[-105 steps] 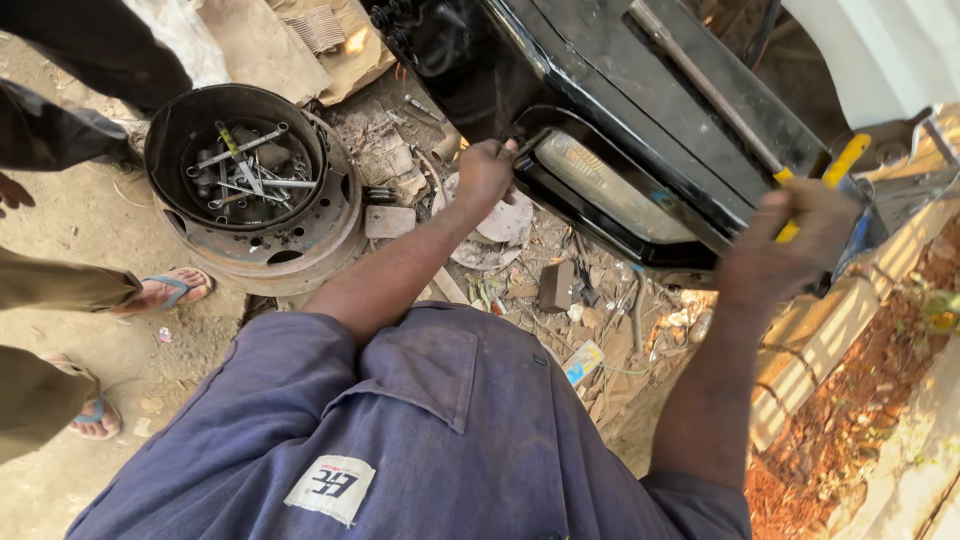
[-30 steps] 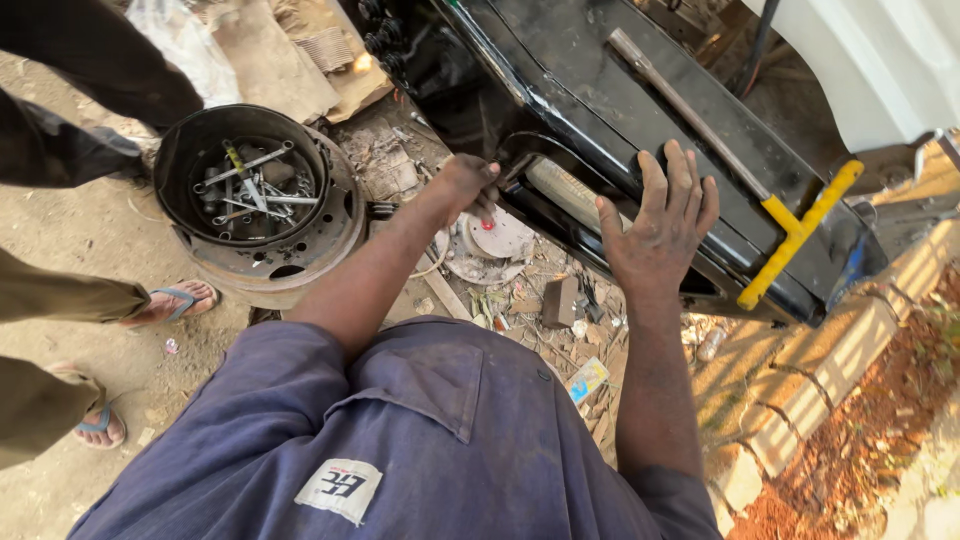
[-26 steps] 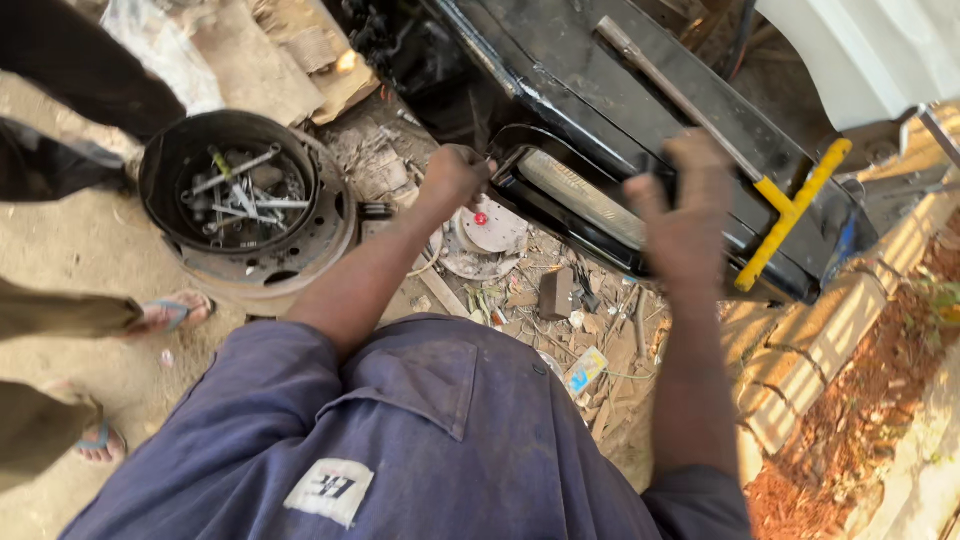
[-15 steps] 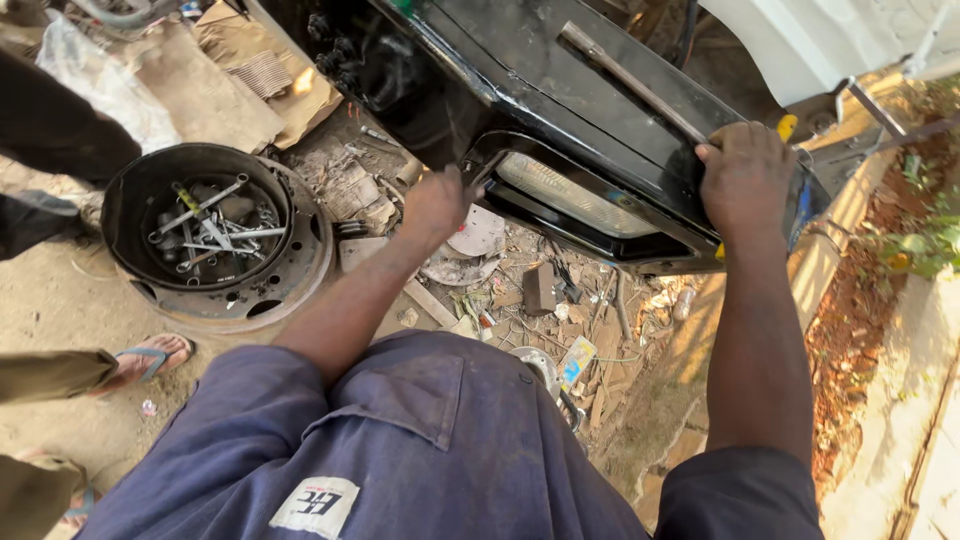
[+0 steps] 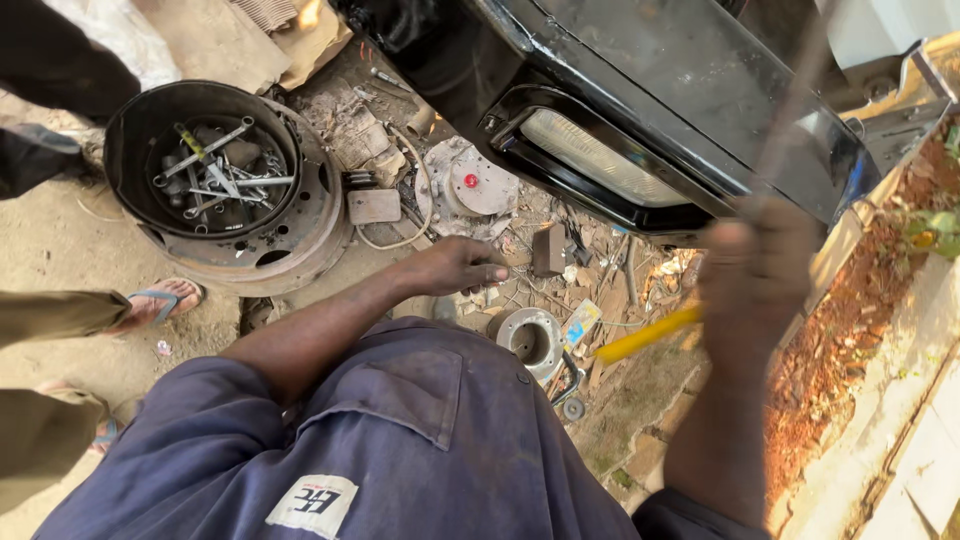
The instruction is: The person uses a yellow T-handle wrench and a screwdriver to work on the front headlight assembly of a vehicle. They repeatedly tighten fasteners and pry at the headlight housing while standing in a cluttered outdoor area.
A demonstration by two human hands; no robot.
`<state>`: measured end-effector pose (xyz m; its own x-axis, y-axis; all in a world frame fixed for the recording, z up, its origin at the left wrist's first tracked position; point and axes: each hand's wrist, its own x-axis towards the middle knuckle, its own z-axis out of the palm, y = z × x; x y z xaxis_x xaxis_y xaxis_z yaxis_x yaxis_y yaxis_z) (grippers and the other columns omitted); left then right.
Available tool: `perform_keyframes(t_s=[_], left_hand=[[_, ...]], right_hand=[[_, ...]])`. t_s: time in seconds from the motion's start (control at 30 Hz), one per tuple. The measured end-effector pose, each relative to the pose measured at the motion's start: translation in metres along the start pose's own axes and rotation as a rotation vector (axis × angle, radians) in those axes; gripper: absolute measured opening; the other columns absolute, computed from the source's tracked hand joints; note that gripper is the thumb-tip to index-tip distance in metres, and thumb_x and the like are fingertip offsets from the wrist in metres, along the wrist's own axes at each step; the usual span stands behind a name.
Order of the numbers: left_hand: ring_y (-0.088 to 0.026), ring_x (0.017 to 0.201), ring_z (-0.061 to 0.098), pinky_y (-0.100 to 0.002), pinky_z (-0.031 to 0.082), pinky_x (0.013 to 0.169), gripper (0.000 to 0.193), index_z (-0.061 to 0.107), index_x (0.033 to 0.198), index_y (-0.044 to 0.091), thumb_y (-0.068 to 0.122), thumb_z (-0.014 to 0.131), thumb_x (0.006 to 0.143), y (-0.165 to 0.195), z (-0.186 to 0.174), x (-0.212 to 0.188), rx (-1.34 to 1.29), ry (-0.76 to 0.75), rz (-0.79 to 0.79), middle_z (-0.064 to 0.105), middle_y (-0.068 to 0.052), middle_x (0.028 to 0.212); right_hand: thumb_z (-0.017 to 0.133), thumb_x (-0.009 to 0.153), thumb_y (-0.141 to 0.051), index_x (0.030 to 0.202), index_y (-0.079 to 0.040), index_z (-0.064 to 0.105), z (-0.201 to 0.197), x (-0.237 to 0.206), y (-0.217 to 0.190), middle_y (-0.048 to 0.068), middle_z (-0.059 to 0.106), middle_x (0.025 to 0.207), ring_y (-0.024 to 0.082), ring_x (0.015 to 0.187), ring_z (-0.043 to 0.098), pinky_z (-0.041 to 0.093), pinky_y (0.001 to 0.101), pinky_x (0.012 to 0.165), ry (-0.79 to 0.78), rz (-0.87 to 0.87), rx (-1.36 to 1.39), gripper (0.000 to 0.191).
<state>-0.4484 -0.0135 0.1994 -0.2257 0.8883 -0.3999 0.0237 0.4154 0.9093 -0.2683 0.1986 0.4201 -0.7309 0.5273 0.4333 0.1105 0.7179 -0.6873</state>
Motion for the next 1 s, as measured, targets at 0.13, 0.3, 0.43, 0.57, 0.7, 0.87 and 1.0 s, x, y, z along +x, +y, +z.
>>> perform_keyframes(t_s=[0.13,0.3,0.43,0.57,0.7,0.87,1.0], left_hand=[[-0.023,0.105,0.073,-0.038,0.059,0.093,0.068,0.066,0.134,0.010,0.063,0.041,0.099,-0.012,0.009,-0.024,-0.503,-0.154,0.159,0.077,-0.010,0.110],[-0.029,0.109,0.071,-0.046,0.058,0.096,0.075,0.045,0.145,0.005,0.060,0.046,0.094,-0.055,0.040,-0.065,-1.527,0.209,0.227,0.067,-0.015,0.125],[-0.029,0.097,0.067,-0.049,0.056,0.090,0.040,0.052,0.145,0.001,0.029,0.056,0.116,-0.099,0.057,-0.100,-1.573,0.579,0.583,0.065,-0.020,0.128],[-0.034,0.090,0.071,-0.053,0.060,0.086,0.018,0.054,0.109,0.003,0.021,0.055,0.106,-0.122,0.086,-0.110,-1.457,0.858,0.286,0.067,-0.024,0.114],[-0.032,0.090,0.072,-0.050,0.062,0.084,0.022,0.058,0.110,-0.001,0.020,0.054,0.105,-0.125,0.104,-0.103,-1.396,0.971,0.220,0.067,-0.023,0.112],[-0.032,0.091,0.073,-0.051,0.063,0.086,0.021,0.054,0.111,0.000,0.019,0.056,0.104,-0.116,0.104,-0.101,-1.357,1.012,0.209,0.065,-0.021,0.114],[-0.031,0.091,0.074,-0.047,0.064,0.084,0.027,0.054,0.115,-0.002,0.021,0.057,0.102,-0.103,0.111,-0.101,-1.392,1.032,0.169,0.068,-0.021,0.117]], right_hand=[[0.062,0.108,-0.043,0.122,-0.006,0.050,0.105,-0.011,-0.012,0.000,0.050,0.087,0.006,0.069,0.051,0.050,0.0245,0.056,-0.270,0.177,0.776,0.041],[0.053,0.108,-0.033,0.120,-0.009,0.045,0.238,-0.050,-0.018,0.003,0.058,0.091,0.017,0.083,0.065,0.062,0.0375,0.083,-0.551,0.455,1.358,0.028],[0.052,0.109,-0.020,0.119,-0.007,0.046,0.278,-0.059,0.024,0.014,0.066,0.101,0.022,0.094,0.070,0.062,0.0414,0.087,-0.824,0.445,1.258,0.018],[0.046,0.108,-0.020,0.127,-0.005,0.050,0.300,-0.041,0.082,0.013,0.069,0.100,0.025,0.087,0.071,0.063,0.0409,0.080,-0.609,0.723,1.330,0.024],[0.046,0.108,-0.024,0.145,-0.002,0.042,0.319,-0.012,0.126,0.018,0.069,0.108,0.027,0.090,0.070,0.059,0.0418,0.083,-0.459,0.787,1.529,0.043],[0.050,0.107,-0.023,0.148,-0.008,0.042,0.338,0.010,0.146,0.014,0.064,0.111,0.025,0.093,0.065,0.059,0.0428,0.087,-0.415,0.792,1.721,0.044],[0.050,0.107,-0.024,0.146,-0.005,0.044,0.335,0.017,0.145,0.014,0.064,0.110,0.025,0.095,0.064,0.059,0.0426,0.091,-0.408,0.827,1.802,0.043]])
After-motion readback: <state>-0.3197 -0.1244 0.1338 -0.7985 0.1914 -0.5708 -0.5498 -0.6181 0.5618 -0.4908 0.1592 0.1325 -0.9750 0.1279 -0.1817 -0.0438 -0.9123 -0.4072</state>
